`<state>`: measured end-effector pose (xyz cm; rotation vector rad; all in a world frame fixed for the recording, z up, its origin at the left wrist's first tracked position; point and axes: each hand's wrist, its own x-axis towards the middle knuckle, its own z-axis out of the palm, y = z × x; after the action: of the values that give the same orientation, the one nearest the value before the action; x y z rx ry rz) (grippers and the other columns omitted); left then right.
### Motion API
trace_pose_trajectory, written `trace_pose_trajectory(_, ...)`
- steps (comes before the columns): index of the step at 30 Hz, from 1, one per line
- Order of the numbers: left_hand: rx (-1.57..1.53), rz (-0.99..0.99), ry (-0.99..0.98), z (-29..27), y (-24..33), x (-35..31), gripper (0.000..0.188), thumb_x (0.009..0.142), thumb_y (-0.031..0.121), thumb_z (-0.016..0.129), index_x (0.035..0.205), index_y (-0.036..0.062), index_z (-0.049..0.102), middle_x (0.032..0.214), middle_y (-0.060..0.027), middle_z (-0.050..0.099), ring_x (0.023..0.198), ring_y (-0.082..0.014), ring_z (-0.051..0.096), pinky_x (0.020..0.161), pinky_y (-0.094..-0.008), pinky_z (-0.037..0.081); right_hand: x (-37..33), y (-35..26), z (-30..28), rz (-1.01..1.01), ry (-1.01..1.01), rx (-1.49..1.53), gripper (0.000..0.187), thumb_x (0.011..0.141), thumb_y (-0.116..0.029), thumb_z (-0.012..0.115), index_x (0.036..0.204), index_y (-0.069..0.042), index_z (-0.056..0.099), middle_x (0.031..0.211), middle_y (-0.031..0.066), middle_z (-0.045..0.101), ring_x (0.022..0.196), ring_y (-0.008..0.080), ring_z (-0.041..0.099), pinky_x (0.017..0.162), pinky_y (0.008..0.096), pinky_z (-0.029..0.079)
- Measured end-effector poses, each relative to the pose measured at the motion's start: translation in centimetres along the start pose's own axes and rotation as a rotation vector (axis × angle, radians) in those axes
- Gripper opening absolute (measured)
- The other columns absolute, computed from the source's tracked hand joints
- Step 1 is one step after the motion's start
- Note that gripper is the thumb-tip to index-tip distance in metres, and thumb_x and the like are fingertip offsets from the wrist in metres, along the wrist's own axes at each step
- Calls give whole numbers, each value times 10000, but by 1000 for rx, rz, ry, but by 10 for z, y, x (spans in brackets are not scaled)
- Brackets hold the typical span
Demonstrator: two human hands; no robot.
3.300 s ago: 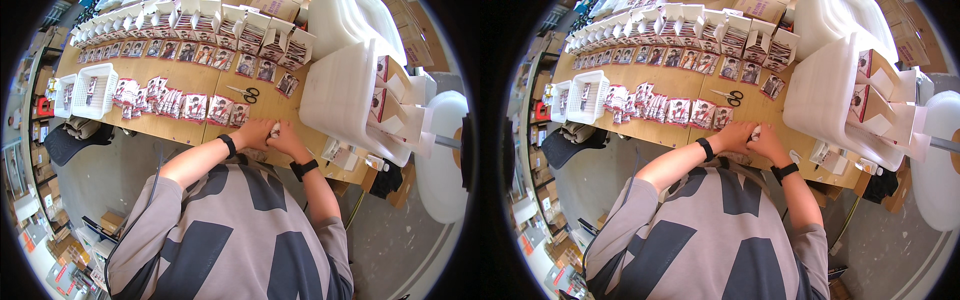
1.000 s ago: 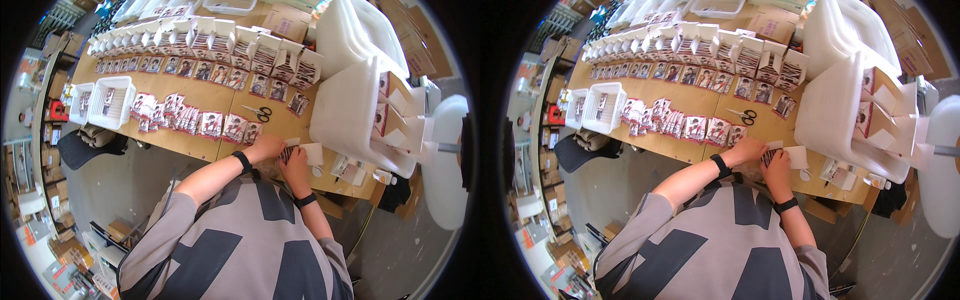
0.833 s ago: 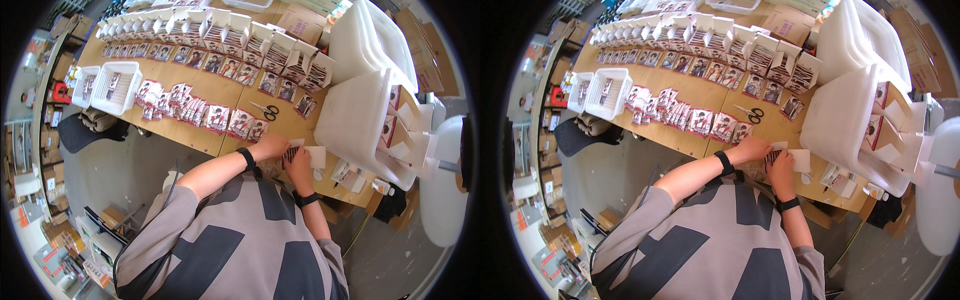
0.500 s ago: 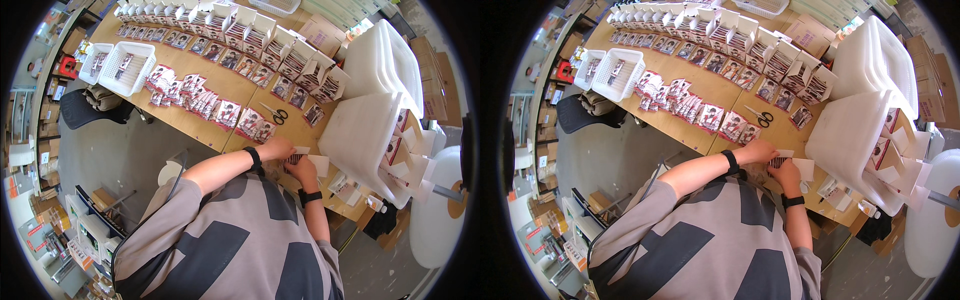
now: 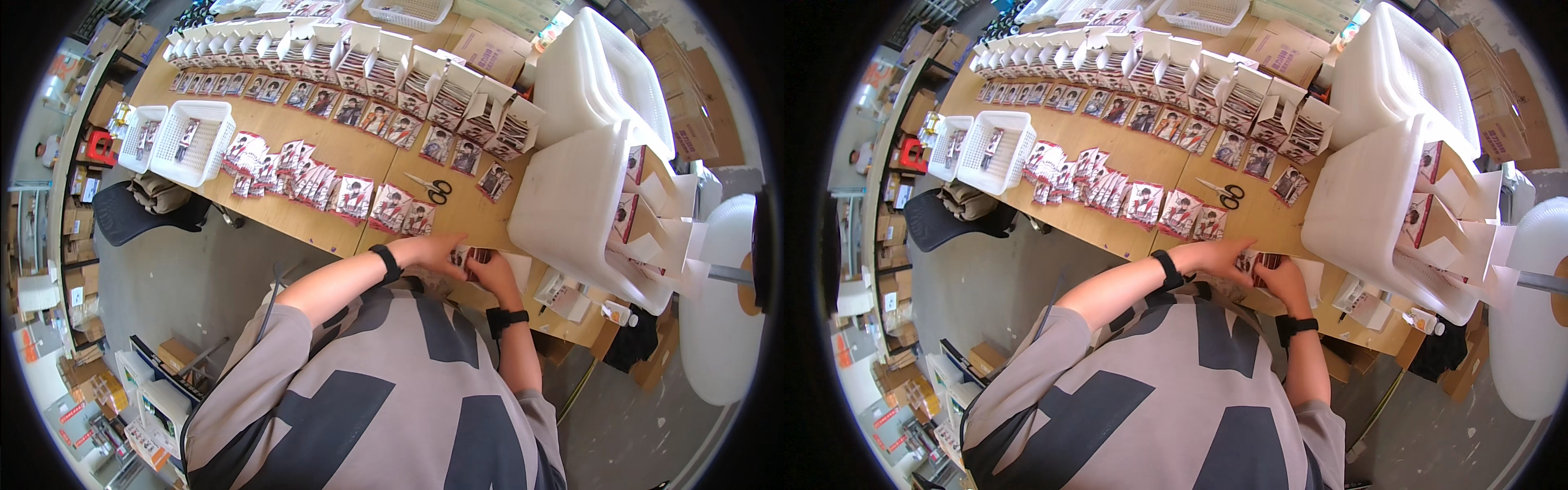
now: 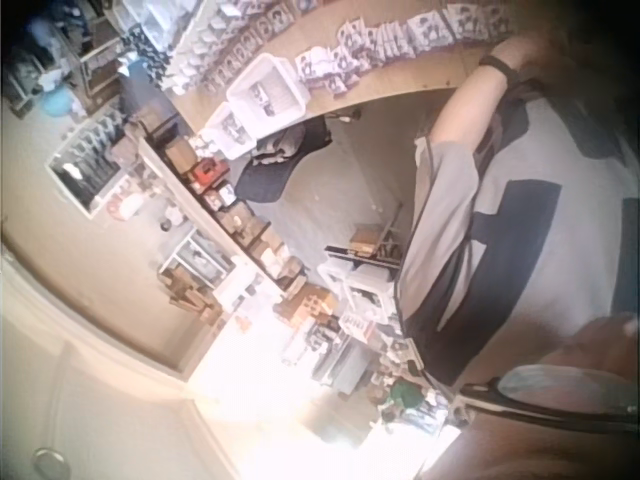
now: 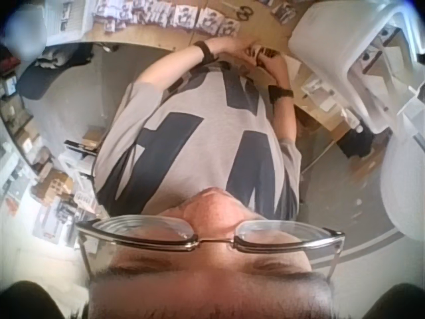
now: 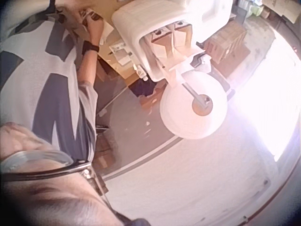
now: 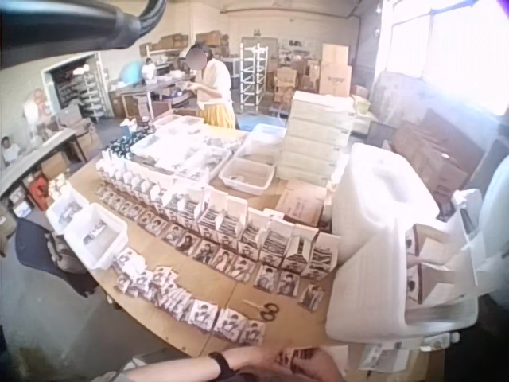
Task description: The person assembles small cardboard boxes at a workbench, folding the flaps and tucking them into place. They then place the assembled boxes into a white plastic basket. The person also uses scissors to cut a small piece of paper or tape from the table.
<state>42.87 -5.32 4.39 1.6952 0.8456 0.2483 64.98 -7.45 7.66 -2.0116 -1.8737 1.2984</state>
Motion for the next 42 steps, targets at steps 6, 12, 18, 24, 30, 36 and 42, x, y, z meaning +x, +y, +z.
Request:
trace_pose_trajectory(6, 313, 171, 134, -18, 43, -30, 1018, 663, 393, 895, 1459, -4, 399, 1397, -245, 521, 1285, -398, 520, 1073, -437, 446, -23, 27, -26, 223, -349, 783, 491, 994, -258, 577, 1391, 25, 528, 1248, 117, 683, 1084, 197, 678, 909, 341, 548)
trace_pose_trajectory(12, 198, 337, 247, -40, 90, -57, 819, 691, 288, 876, 1354, 20, 476, 1267, -193, 569, 1195, -389, 553, 1024, -431, 474, -27, 70, 28, 23, -372, 1359, 493, 1009, -269, 573, 1410, 13, 521, 1358, 110, 623, 1191, 204, 637, 1037, 357, 523)
trace_pose_trajectory(18, 366, 330, 342, -59, 123, -83, 873, 693, 304, 881, 1399, 22, 453, 1289, -190, 567, 1206, -372, 553, 1046, -441, 463, -26, 56, 43, -36, -539, 1656, 616, 935, -357, 659, 1423, -10, 514, 1374, 129, 617, 1212, 272, 629, 1067, 433, 499)
trace_pose_trajectory(24, 468, 204, 353, -79, 128, -106, 899, 679, 310, 884, 1416, 39, 445, 1336, -188, 546, 1262, -374, 527, 1096, -449, 436, -5, 61, 55, -98, -576, 1689, 706, 901, -479, 635, 1472, -91, 486, 1459, 113, 558, 1337, 311, 528, 1145, 549, 367)
trace_pose_trajectory(30, 543, 176, 436, -74, 105, -126, 902, 648, 242, 881, 1409, 37, 443, 1329, -179, 543, 1270, -381, 509, 1100, -449, 435, 31, 56, 45, 1, -652, 1753, 619, 932, -427, 587, 1438, -77, 519, 1436, 121, 576, 1304, 297, 551, 1121, 520, 412)
trace_pose_trajectory(36, 552, 190, 451, -68, 107, -119, 925, 611, 180, 896, 1406, 35, 446, 1328, -181, 542, 1262, -388, 509, 1084, -457, 440, 50, 29, 48, 144, -727, 1471, 478, 953, -122, 617, 1421, -108, 519, 1370, 89, 615, 1232, 286, 604, 1075, 545, 460)
trace_pose_trajectory(42, 580, 116, 472, -72, 101, -133, 913, 646, 245, 897, 1412, 32, 449, 1325, -183, 539, 1247, -389, 509, 1081, -454, 439, 64, 41, 60, 186, -731, 1374, 516, 918, -95, 643, 1416, -103, 511, 1316, 76, 639, 1211, 259, 613, 1037, 504, 501)
